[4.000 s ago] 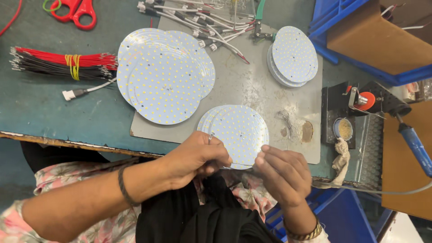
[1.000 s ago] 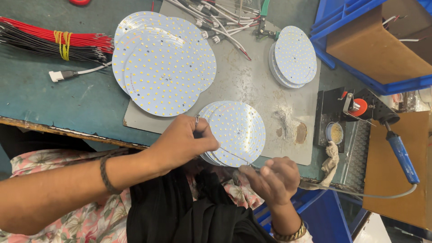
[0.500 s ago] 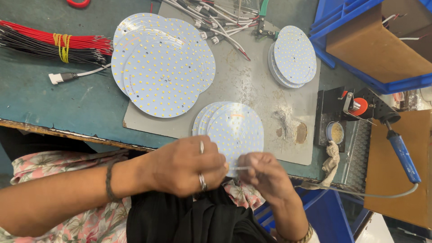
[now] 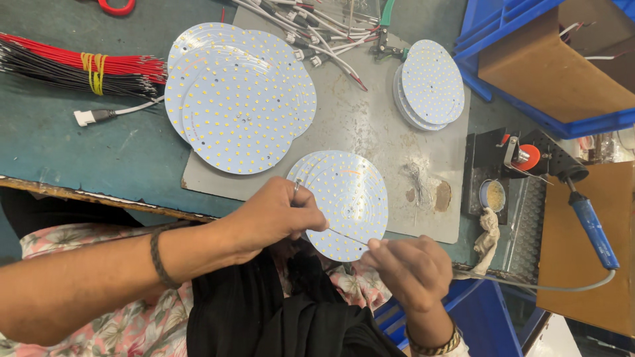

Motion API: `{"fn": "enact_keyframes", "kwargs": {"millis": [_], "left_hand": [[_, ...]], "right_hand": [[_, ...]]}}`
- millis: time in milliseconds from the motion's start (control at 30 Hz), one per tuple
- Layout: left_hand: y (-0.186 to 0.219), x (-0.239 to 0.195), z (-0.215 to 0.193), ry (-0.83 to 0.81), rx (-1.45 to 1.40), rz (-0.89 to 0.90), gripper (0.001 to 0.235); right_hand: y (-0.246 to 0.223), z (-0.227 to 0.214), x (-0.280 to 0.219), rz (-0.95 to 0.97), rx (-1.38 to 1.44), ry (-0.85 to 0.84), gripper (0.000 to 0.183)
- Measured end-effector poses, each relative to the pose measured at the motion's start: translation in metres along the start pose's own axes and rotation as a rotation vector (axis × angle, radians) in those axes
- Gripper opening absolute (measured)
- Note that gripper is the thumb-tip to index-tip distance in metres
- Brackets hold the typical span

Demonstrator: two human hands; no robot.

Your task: The person uses a soldering iron to attach wires to circular LED modules. They repeatedly heat the contact points and apply solder to secure the connections, handling the modules and wires by hand throughout the process.

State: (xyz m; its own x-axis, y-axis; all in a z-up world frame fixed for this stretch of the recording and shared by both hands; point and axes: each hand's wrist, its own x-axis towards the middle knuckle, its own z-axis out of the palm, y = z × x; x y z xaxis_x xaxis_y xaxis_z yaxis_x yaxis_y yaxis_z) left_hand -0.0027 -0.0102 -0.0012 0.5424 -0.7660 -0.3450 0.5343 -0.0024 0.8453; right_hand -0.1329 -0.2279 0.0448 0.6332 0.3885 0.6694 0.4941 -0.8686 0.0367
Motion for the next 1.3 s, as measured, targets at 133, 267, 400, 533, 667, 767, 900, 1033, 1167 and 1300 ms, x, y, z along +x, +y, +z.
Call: {"fn": "enact_keyframes", "kwargs": {"millis": [133,267,400,533,667,767,900,1033,1167,1300], "left_hand": [[0.01,-0.019,0.004,0.069,0.472,0.632,0.009],[0.028,-0.02,-0.013,-0.112,1.122,1.624,0.015],[0.025,-0.024,-0.007,-0.031,0.916,1.328,0.01],[0.012,-0.025,-0.005,0.151,0.451,0.608,0.018],[0.002,-0.016,-0.008,0.096,0.307,0.414,0.013],[0.001,-0.008,-0.003,0.027,0.152,0.164,0.017],[0.001,-0.005,0.002,-0.054,-0.079,-0.091,0.017],[0.01,-0.008,0.007,-0.027,0.08,0.07,0.012],[0.024,-0.02,0.001,-0.071,0.908,1.22,0.014],[0.033,-0.015,-0.01,-0.157,1.091,1.48,0.019]], "right_hand": [[0.005,0.007,-0.014,0.298,0.181,-0.037,0.018],[0.014,0.0,-0.043,1.167,1.202,-0.288,0.024],[0.022,-0.019,-0.055,1.201,1.457,-0.302,0.024],[0.02,-0.015,-0.036,0.836,0.843,0.073,0.028],[0.009,-0.01,-0.007,0.168,0.141,-0.041,0.039],[0.005,-0.012,0.009,-0.008,0.08,-0.085,0.035],[0.003,-0.02,0.015,-0.049,0.062,-0.116,0.028],[0.007,-0.015,0.002,0.012,0.096,-0.078,0.014],[0.011,-0.014,-0.028,0.773,0.805,-0.228,0.026],[0.02,-0.012,-0.066,1.301,1.679,-0.142,0.039]]}}
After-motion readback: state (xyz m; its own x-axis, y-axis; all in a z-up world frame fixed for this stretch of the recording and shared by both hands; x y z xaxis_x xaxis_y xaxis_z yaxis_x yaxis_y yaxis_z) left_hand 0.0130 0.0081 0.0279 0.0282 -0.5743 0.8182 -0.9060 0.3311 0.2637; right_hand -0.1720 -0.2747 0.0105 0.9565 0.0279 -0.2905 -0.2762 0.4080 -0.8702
